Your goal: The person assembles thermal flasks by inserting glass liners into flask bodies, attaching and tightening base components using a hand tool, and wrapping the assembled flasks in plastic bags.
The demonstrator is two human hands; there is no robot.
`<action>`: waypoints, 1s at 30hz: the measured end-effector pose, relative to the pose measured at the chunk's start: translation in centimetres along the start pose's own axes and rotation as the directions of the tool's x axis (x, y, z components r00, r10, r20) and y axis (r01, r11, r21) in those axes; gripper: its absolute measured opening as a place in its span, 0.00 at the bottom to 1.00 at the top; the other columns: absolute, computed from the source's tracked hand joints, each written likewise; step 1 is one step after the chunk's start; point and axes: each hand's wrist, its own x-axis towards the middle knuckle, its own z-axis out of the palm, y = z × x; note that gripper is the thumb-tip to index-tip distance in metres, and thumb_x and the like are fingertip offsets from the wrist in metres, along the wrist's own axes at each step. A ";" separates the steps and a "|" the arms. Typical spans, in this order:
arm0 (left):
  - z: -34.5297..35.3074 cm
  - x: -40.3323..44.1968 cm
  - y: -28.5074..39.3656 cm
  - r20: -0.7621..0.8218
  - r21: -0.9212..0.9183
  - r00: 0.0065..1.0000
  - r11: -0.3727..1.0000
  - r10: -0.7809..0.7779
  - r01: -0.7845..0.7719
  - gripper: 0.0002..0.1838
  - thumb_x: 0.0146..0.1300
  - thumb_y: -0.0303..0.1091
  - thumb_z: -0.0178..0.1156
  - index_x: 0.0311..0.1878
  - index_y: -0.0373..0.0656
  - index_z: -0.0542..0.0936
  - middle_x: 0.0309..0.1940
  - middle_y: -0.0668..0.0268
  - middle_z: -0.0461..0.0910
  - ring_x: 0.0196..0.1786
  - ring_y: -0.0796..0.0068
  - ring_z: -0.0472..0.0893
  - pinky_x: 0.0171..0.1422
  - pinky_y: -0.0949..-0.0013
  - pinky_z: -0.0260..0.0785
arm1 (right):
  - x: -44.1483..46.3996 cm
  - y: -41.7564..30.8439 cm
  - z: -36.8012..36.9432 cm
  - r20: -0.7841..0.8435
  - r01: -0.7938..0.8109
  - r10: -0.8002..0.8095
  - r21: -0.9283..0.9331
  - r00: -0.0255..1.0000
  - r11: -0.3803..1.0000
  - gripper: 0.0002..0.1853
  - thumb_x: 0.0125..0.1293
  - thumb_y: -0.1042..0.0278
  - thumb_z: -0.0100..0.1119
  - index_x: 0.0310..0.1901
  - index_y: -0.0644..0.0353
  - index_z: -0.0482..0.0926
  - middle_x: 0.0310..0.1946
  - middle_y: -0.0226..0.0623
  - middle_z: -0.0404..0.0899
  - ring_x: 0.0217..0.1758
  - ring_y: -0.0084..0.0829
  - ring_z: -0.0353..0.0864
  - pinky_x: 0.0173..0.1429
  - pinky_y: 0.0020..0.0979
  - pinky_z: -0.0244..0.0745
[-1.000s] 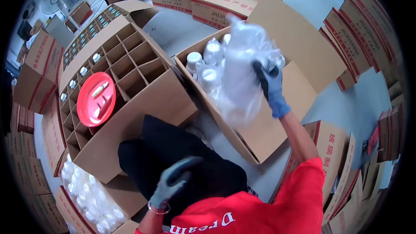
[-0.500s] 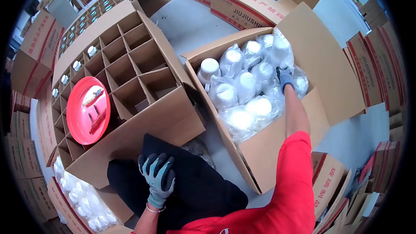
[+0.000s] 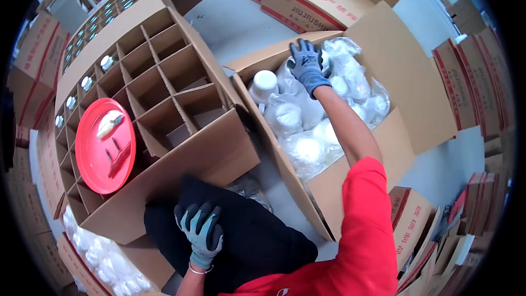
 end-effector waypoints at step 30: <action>0.4 -0.4 0.2 0.040 -0.007 0.999 1.000 -0.020 0.020 0.19 0.54 0.42 0.55 0.46 0.51 0.87 0.49 0.67 0.76 0.60 0.59 0.69 0.77 0.36 0.44 | -15.8 19.4 13.6 0.669 -0.606 0.574 0.720 0.473 -0.339 0.11 0.66 0.55 0.64 0.45 0.50 0.82 0.32 0.23 0.75 0.30 0.21 0.67 0.36 0.24 0.65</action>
